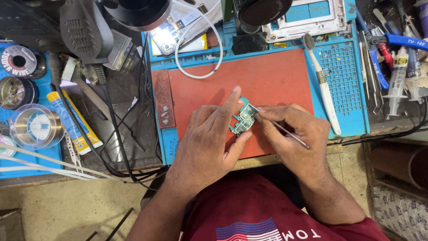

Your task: The person uses a metal pick to scrape and clean a small green circuit board on a red mat. They then apply a paste from a syringe onto the board and use a hot air gun to heat the treated area. The board is rotated and repositioned during the process.

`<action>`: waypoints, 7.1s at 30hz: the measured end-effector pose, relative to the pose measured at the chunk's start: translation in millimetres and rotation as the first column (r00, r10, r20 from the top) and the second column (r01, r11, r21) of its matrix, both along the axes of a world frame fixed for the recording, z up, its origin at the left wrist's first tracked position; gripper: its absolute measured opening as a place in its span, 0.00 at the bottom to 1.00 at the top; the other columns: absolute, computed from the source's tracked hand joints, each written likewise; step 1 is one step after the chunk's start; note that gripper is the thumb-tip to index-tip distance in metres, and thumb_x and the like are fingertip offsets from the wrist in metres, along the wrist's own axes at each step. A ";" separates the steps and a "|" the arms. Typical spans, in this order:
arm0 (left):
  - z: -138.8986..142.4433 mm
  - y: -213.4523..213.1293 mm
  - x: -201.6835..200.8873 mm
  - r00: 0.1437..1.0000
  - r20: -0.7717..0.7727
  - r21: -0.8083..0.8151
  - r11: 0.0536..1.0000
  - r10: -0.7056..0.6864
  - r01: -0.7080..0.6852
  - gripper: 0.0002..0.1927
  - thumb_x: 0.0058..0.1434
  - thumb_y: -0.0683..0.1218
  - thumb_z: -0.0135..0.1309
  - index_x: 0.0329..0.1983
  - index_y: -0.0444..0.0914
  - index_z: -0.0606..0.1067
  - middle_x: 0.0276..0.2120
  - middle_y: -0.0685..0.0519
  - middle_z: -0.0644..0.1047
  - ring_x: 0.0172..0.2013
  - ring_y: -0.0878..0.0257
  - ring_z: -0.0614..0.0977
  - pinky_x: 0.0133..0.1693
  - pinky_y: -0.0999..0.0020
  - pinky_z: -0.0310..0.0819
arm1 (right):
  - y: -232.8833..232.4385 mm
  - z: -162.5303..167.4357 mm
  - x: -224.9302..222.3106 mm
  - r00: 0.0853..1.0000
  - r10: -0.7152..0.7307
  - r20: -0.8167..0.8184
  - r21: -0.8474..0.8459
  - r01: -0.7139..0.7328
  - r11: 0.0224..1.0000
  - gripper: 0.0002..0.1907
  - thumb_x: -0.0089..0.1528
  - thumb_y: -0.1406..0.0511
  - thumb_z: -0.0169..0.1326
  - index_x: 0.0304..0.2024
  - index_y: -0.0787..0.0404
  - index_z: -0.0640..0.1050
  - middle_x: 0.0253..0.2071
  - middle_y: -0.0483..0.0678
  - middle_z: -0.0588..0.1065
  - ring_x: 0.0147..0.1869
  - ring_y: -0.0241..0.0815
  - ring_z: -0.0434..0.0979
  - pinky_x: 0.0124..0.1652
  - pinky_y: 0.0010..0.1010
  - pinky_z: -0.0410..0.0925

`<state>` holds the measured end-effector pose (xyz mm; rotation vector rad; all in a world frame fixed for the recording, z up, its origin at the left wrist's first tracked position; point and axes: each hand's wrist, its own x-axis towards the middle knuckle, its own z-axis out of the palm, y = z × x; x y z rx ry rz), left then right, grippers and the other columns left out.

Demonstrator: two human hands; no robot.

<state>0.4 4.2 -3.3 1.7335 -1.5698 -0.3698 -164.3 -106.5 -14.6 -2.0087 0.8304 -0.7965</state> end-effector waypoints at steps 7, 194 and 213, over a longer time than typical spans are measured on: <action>1.2 0.8 0.7 1.000 0.002 0.000 1.000 0.007 -0.007 0.45 0.61 0.46 0.65 0.76 0.34 0.55 0.53 0.50 0.78 0.52 0.53 0.78 0.57 0.55 0.69 | 1.4 0.8 -2.3 1.000 0.023 -0.002 0.036 -0.022 0.999 0.08 0.60 0.73 0.65 0.42 0.66 0.83 0.41 0.51 0.82 0.37 0.33 0.82 0.36 0.21 0.74; -4.7 3.2 9.2 0.994 0.046 -0.027 0.995 0.099 -0.097 0.39 0.60 0.49 0.67 0.70 0.36 0.63 0.60 0.44 0.73 0.61 0.46 0.73 0.62 0.52 0.68 | -45.1 -58.4 -65.5 0.976 0.043 0.212 -0.312 0.026 0.950 0.11 0.75 0.66 0.56 0.41 0.64 0.69 0.30 0.52 0.78 0.25 0.28 0.70 0.27 0.18 0.63; -5.7 2.5 8.8 0.994 0.046 -0.034 0.995 0.096 -0.094 0.38 0.60 0.49 0.67 0.69 0.36 0.63 0.60 0.44 0.73 0.61 0.46 0.73 0.62 0.52 0.69 | -45.7 -60.0 -66.4 0.985 0.027 0.169 -0.341 0.033 0.939 0.12 0.76 0.66 0.56 0.41 0.65 0.69 0.31 0.52 0.78 0.26 0.29 0.72 0.27 0.19 0.65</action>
